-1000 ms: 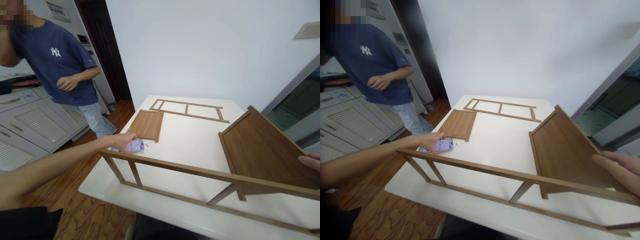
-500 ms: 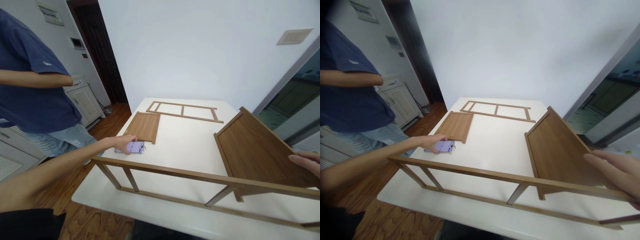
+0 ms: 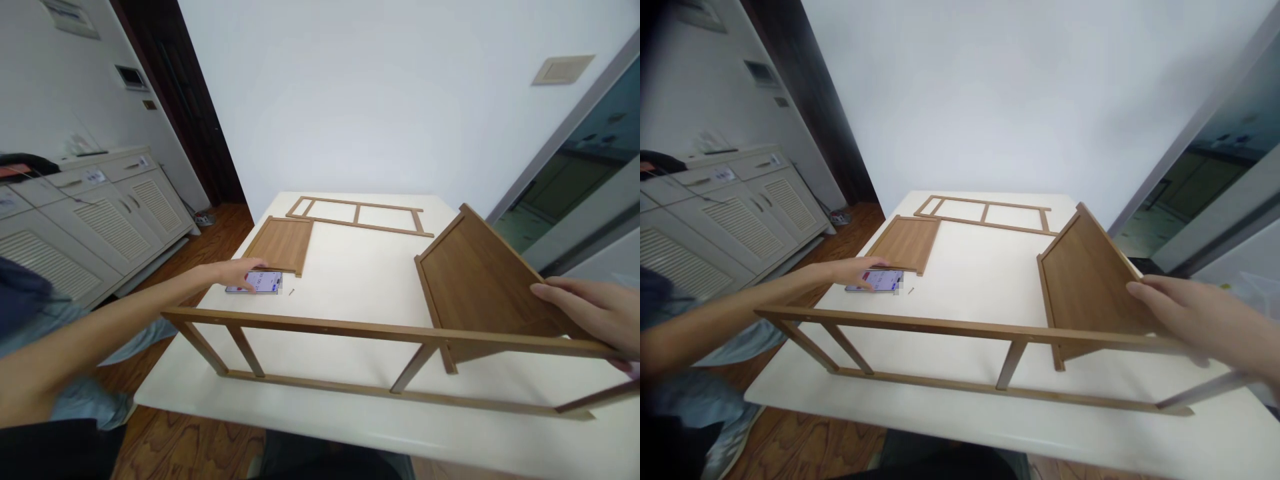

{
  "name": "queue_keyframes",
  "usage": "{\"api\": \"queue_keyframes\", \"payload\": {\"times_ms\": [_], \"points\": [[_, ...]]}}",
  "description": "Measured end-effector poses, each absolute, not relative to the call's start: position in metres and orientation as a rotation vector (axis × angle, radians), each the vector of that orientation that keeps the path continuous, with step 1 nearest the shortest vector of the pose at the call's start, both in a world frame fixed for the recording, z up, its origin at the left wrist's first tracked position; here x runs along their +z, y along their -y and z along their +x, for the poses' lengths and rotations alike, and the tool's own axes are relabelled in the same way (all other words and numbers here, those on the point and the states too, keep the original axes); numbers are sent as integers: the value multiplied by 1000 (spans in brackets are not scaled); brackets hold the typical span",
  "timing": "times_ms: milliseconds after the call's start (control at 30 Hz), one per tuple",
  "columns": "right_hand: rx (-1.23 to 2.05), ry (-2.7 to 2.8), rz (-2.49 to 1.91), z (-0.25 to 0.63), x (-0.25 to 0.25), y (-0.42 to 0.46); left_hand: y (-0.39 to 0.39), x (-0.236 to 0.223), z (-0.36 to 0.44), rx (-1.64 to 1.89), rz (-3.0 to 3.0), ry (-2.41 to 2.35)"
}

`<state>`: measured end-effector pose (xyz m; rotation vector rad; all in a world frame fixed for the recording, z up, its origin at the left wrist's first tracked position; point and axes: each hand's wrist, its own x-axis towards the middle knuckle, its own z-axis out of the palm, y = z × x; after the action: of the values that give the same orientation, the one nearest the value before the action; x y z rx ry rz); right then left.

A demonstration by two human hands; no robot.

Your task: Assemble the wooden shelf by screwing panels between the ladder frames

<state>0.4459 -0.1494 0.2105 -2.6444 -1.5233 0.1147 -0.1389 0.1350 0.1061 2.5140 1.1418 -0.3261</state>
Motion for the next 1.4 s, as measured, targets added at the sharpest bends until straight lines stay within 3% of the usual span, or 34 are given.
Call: {"api": "queue_keyframes", "payload": {"times_ms": [100, 267, 367, 500, 667, 900, 1100, 1400], "points": [[386, 1450, -2743, 407, 232, 144, -135, 151, -145, -234, 2458, -1207], [409, 1598, -2672, 365, 238, 131, -95, 248, -125, -307, 2293, -1114], [384, 1681, -2577, 346, 237, 122, -38, 272, -80, -395, 2424, -1059], [365, 1760, -2461, 319, 239, 112, 31, 248, -2, -241, 2863, -890], [397, 1823, -2396, 302, 240, 101, 54, 209, 60, 32, 3166, -843], [329, 1916, -2380, 324, 245, 98, 45, 196, 43, -7, 3340, -1022], [359, 1923, -2377, 323, 246, 115, 49, 183, 27, 236, 3446, -1062], [351, 1921, -2325, 322, 243, 130, 86, 190, 67, 385, 3407, -1016]]}}
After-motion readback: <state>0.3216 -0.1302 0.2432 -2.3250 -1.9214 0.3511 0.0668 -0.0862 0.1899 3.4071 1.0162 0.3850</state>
